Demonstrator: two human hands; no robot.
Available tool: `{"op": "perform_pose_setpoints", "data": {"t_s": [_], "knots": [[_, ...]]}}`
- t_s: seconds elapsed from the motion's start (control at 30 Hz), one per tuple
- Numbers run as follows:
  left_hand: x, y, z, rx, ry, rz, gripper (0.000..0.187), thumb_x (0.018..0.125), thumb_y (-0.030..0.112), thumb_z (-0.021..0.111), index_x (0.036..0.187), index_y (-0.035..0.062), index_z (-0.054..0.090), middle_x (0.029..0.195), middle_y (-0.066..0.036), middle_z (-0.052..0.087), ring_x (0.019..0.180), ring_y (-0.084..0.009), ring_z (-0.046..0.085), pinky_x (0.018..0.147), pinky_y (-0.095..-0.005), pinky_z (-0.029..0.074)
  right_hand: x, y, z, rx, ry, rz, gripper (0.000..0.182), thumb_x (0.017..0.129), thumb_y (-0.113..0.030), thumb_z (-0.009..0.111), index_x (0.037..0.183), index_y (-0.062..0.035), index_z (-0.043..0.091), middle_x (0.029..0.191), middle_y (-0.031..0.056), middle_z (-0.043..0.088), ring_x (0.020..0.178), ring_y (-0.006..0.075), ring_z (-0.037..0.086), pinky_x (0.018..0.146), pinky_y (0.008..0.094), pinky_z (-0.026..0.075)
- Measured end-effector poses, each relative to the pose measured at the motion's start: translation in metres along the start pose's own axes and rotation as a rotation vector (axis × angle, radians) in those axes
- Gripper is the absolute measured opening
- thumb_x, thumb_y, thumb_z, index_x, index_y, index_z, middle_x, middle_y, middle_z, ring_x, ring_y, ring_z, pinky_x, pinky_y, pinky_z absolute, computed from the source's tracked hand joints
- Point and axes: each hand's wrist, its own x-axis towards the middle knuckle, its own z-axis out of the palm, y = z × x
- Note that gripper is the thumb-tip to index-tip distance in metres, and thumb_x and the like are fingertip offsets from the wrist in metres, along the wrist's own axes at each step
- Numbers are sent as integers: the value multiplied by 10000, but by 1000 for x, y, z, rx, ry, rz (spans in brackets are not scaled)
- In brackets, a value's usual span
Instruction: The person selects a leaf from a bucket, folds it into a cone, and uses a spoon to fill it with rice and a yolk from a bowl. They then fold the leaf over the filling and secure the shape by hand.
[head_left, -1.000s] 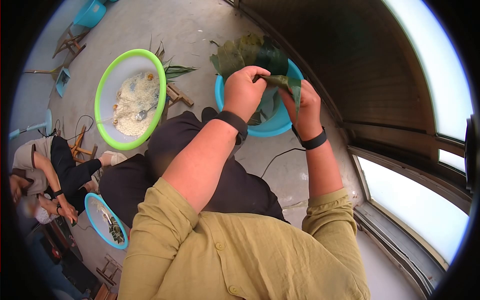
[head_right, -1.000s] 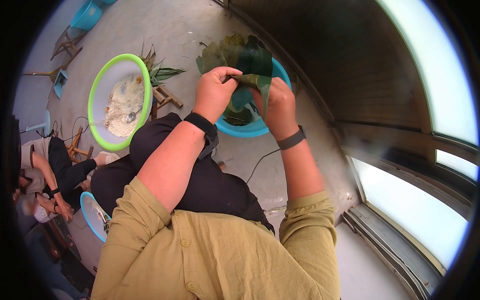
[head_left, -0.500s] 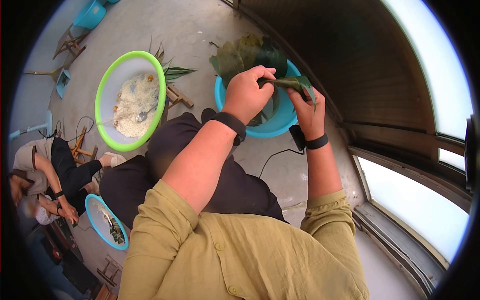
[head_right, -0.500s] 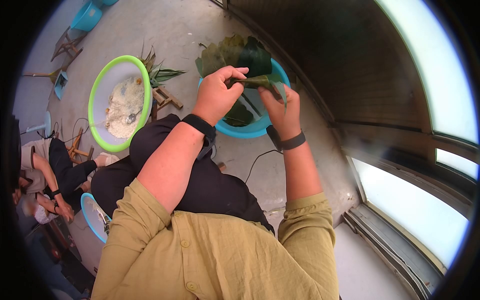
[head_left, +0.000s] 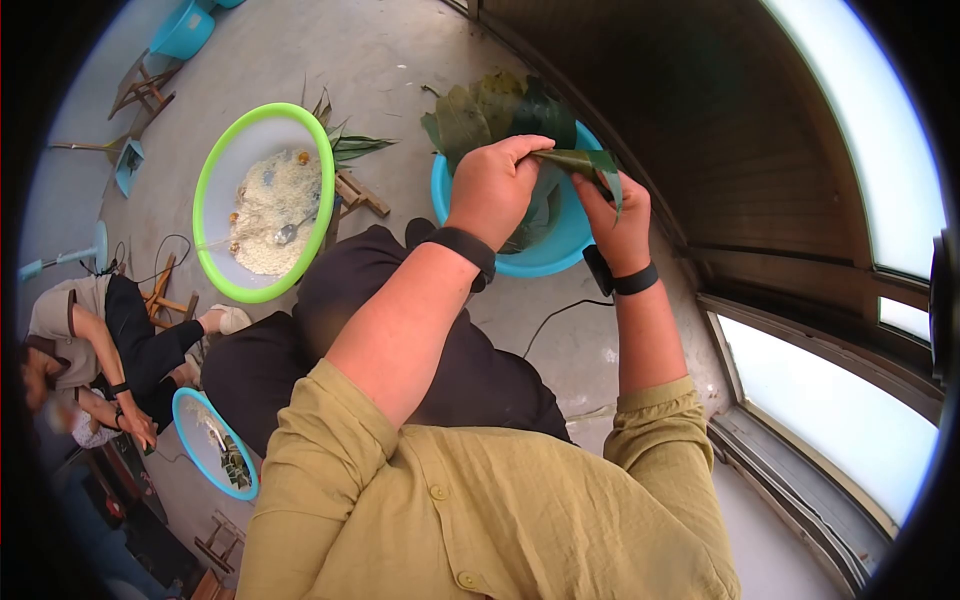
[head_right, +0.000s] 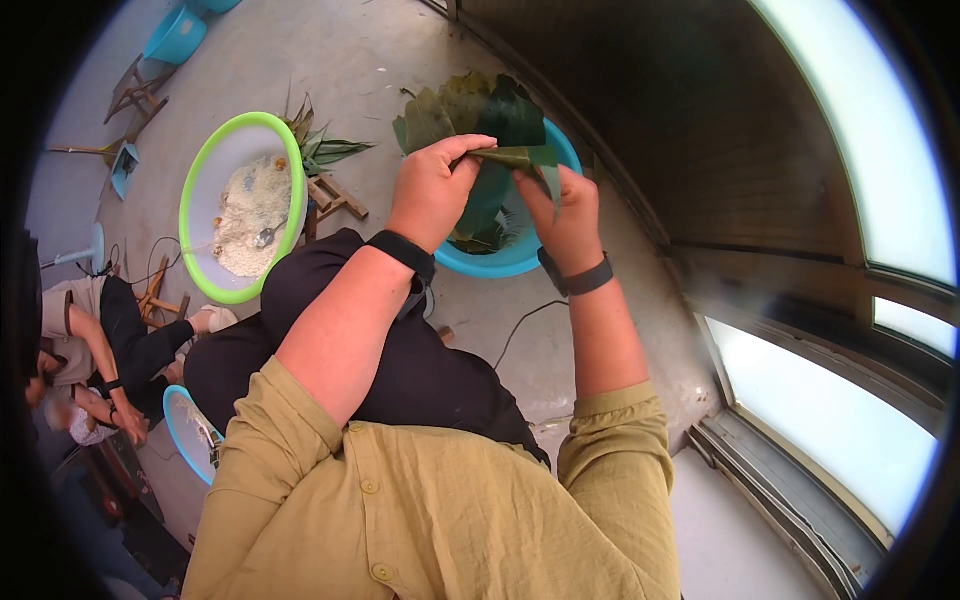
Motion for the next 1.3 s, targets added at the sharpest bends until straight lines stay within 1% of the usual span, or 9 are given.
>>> {"op": "perform_pose_setpoints", "data": {"t_s": [0.2,0.3,0.4,0.6,0.8,0.9,1.1,1.2,1.3], "knots": [[2,-4,1,-203,6,-130,207,930,44,595,1096,33,719,863,-19,714,738,-43,582,675,-210,467,-1,1,12,-249,46,-293,214,837,20,681,1038,-45,710,900,136,691,785,286,671,704,329,523],[3,-4,0,-262,-14,-168,238,906,16,587,1105,29,717,820,16,680,717,-20,549,640,-193,443,0,5,14,-231,44,-332,238,814,45,684,1033,-47,706,944,148,700,843,338,675,734,352,534],[1,2,-4,-194,-44,-170,294,881,-7,562,1134,33,707,781,53,622,679,-1,491,599,-182,402,1,7,16,-245,56,-367,260,803,51,688,1040,-52,707,966,145,703,868,334,678,744,357,536],[4,-5,-9,-480,-137,-315,332,903,31,536,1208,47,669,825,58,583,668,-13,454,596,-182,377,4,12,17,-355,76,-442,306,774,60,698,1052,-66,711,1014,131,708,895,340,675,755,374,542],[5,-12,1,-615,-124,-344,281,1005,131,526,1263,44,594,1016,-10,631,859,-55,578,686,-210,484,7,21,24,-592,78,-600,365,682,84,659,1014,-62,700,1052,93,694,981,307,658,799,375,538],[6,-12,1,-791,-56,-400,268,984,68,523,1228,-29,576,989,-49,647,896,-93,580,802,-249,480,6,16,32,-722,54,-656,390,664,67,650,1030,-65,680,1126,84,666,1088,314,615,852,391,521],[8,-8,-5,-820,-15,-415,282,980,55,507,1248,-26,543,1072,-75,639,952,-113,592,846,-266,481,-14,16,27,-695,30,-599,363,699,39,667,1047,-63,662,1213,113,622,1165,350,561,953,449,469],[8,-7,-6,-794,-16,-407,287,978,55,506,1254,-18,531,1078,-82,640,963,-119,594,858,-269,478,-29,30,8,-643,122,-504,345,729,32,667,1061,-61,654,1234,116,615,1175,346,552,981,454,448],[6,-4,-7,-670,-83,-383,306,976,56,505,1276,-4,512,1074,-93,642,962,-125,598,853,-269,479,-22,29,-2,-537,240,-410,462,723,2,707,1170,-71,617,1278,110,599,1187,334,537,1002,439,436]]}}
